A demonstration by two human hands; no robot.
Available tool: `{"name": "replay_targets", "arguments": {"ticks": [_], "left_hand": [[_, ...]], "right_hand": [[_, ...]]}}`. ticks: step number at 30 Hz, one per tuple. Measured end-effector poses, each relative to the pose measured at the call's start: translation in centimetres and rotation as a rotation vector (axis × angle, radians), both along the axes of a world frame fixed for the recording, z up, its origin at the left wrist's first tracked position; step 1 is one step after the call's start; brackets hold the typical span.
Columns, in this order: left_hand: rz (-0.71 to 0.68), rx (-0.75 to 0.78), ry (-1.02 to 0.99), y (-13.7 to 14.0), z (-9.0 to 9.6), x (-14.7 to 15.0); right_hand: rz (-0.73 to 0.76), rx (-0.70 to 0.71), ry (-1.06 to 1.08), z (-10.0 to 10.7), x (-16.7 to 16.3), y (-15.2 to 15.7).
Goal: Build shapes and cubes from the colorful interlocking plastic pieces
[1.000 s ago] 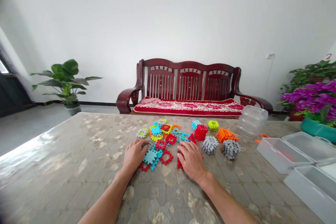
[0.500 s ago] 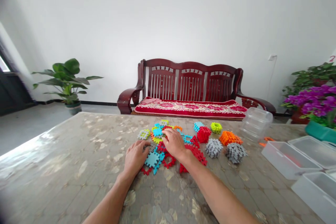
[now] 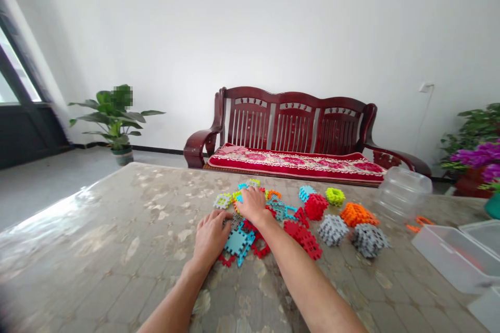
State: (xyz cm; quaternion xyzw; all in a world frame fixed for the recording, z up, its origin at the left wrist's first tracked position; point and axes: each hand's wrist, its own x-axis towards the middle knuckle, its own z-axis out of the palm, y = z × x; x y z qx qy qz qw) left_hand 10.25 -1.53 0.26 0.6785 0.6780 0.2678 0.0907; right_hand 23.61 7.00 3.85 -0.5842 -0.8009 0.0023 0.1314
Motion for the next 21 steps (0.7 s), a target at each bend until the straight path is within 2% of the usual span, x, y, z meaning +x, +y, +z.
{"name": "replay_targets", "arguments": {"ticks": [16,19,21], "left_hand": [[0.003,-0.007,0.010,0.2,0.0,0.0],[0.005,-0.008,0.018,0.2,-0.1,-0.1],[0.001,-0.009,0.022,0.2,-0.1,-0.1]], "right_hand": [[0.034,-0.020,0.100,-0.2,1.2,-0.2],[0.056,0.003,0.227,0.5,3.1,0.1],[0.053,0.026,0.366,1.1,5.7,1.1]]}}
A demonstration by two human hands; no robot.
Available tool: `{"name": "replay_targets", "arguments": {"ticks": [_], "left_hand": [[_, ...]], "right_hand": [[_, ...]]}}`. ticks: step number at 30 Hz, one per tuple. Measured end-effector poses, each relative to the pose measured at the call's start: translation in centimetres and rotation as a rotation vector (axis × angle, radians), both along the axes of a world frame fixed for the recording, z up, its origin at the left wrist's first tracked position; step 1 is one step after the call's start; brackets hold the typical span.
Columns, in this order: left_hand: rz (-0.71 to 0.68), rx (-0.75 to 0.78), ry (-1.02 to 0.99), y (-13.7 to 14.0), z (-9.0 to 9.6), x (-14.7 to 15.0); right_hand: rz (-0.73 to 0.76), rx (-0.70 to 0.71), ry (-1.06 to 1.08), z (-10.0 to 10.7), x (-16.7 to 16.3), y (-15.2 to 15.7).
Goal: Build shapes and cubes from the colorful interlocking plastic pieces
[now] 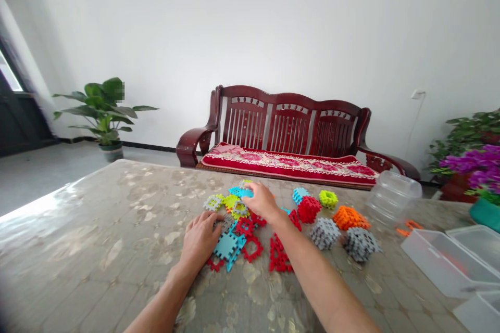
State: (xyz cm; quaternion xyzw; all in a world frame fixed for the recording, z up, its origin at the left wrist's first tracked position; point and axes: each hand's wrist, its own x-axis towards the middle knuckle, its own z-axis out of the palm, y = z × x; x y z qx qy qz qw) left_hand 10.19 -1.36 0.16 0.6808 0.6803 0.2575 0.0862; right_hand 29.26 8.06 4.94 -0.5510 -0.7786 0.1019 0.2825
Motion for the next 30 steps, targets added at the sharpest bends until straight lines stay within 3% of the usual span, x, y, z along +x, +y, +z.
{"name": "replay_targets", "arguments": {"ticks": [4,7,11,21,30], "left_hand": [[-0.002,-0.003,0.000,0.0,0.1,0.0],[0.001,-0.015,-0.005,0.0,0.1,0.0],[-0.005,-0.017,-0.007,0.0,0.2,0.0],[-0.004,0.008,-0.001,0.1,0.1,0.1],[-0.005,0.006,0.004,0.1,0.1,0.1]], "right_hand": [[-0.175,-0.017,0.189,1.2,7.4,2.9],[-0.301,-0.043,0.216,1.4,12.8,4.6],[-0.405,-0.088,0.229,0.7,17.1,5.2],[-0.499,-0.143,0.188,-1.0,18.9,5.7],[-0.511,-0.095,0.061,1.2,17.4,4.7]]}}
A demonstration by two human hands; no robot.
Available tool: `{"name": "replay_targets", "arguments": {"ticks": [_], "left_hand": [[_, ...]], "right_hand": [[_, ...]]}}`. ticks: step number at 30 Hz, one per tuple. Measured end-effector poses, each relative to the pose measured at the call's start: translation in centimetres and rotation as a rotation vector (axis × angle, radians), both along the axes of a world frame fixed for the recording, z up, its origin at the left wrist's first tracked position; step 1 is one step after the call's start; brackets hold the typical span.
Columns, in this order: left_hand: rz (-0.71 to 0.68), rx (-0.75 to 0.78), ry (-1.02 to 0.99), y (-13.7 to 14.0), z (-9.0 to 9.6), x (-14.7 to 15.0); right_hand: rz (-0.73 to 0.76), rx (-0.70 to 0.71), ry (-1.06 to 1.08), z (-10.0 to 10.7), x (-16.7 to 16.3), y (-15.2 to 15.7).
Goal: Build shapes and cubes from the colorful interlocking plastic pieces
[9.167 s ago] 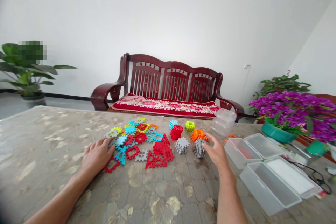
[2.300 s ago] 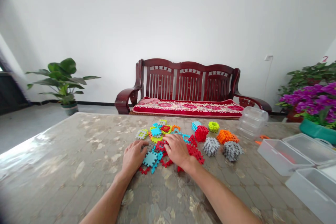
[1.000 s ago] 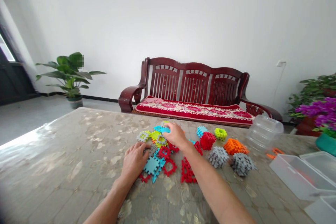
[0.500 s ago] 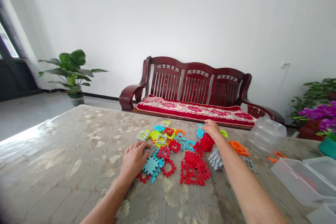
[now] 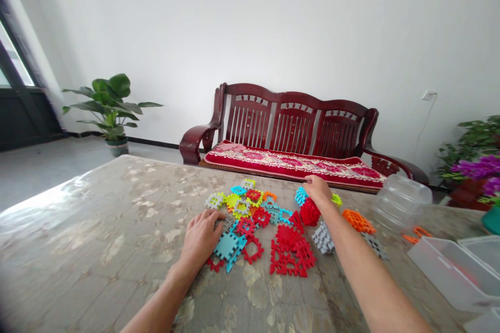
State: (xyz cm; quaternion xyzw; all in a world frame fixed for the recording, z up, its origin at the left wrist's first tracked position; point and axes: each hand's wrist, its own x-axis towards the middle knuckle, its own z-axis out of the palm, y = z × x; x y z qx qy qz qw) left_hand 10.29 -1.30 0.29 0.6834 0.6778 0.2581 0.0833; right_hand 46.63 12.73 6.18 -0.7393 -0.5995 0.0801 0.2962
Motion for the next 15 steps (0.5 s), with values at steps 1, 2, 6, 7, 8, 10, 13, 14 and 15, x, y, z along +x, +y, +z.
{"name": "replay_targets", "arguments": {"ticks": [1,2,6,7,8,10,13,14,15], "left_hand": [[0.001,-0.003,0.000,0.0,0.1,0.0],[0.001,-0.005,0.001,-0.1,0.1,0.0],[-0.003,-0.001,-0.003,-0.2,0.3,0.0],[-0.004,0.000,-0.005,-0.2,0.3,0.0],[-0.003,-0.001,-0.006,-0.2,0.3,0.0],[0.000,-0.004,-0.009,-0.1,0.3,0.1],[0.007,-0.007,-0.014,-0.1,0.2,0.1],[0.008,-0.006,-0.016,-0.1,0.1,0.1],[0.007,-0.003,-0.018,-0.1,0.1,0.1]], "right_hand": [[0.019,0.006,-0.016,0.1,-0.8,0.0],[0.051,0.007,-0.030,0.1,-1.7,0.0],[0.244,-0.033,-0.082,-1.1,-6.0,-0.6],[0.282,-0.051,-0.100,-1.5,-7.0,-0.8],[0.309,-0.072,-0.121,-2.0,-7.8,-1.1],[0.338,-0.118,-0.168,-2.9,-9.1,-1.7],[0.351,-0.169,-0.236,-3.7,-10.1,-2.3],[0.353,-0.178,-0.256,-3.8,-10.3,-2.5],[0.353,-0.184,-0.274,-3.8,-10.4,-2.6]]}}
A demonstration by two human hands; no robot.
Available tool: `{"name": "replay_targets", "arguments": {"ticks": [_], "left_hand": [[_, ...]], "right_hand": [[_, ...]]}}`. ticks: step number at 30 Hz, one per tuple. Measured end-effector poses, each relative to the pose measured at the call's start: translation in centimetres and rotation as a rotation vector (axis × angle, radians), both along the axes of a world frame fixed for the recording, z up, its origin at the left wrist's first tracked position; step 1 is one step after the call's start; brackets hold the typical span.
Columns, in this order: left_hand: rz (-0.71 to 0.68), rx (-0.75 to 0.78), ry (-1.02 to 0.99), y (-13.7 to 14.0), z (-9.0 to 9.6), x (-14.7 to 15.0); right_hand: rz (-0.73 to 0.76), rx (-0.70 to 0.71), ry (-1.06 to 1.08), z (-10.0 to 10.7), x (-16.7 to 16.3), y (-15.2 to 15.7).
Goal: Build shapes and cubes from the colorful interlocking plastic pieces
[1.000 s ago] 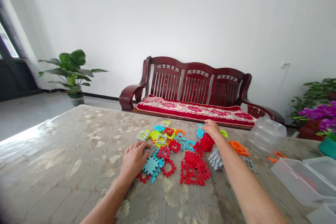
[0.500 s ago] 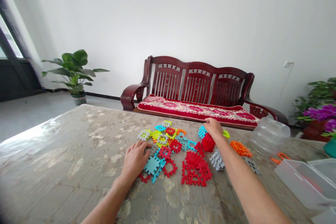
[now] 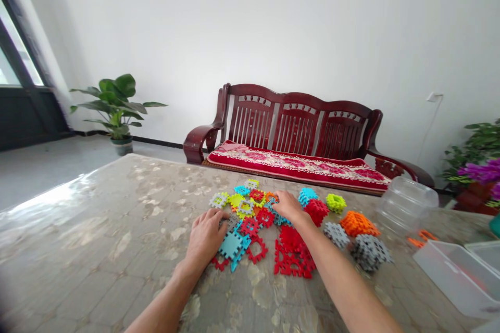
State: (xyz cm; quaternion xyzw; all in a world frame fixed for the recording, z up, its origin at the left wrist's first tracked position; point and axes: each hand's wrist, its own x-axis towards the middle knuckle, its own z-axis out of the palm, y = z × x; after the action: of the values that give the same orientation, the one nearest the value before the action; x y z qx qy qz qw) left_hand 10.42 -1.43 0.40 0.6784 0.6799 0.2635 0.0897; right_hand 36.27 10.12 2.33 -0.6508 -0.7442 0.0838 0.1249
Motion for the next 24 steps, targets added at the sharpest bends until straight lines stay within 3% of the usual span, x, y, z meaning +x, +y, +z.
{"name": "replay_targets", "arguments": {"ticks": [6,10,18,24], "left_hand": [[0.001,0.013,-0.002,0.0,-0.1,0.0],[0.000,0.020,0.001,0.0,-0.2,0.0],[-0.010,0.038,-0.015,0.0,-0.2,0.0],[-0.005,0.030,-0.025,0.0,-0.3,0.0]], "right_hand": [[-0.005,0.012,-0.113,1.2,-0.8,-0.4],[0.068,0.082,-0.140,2.1,-3.5,-0.4],[0.254,0.115,-0.196,1.5,-11.0,0.4],[0.220,0.115,-0.270,1.2,-12.1,1.1]]}}
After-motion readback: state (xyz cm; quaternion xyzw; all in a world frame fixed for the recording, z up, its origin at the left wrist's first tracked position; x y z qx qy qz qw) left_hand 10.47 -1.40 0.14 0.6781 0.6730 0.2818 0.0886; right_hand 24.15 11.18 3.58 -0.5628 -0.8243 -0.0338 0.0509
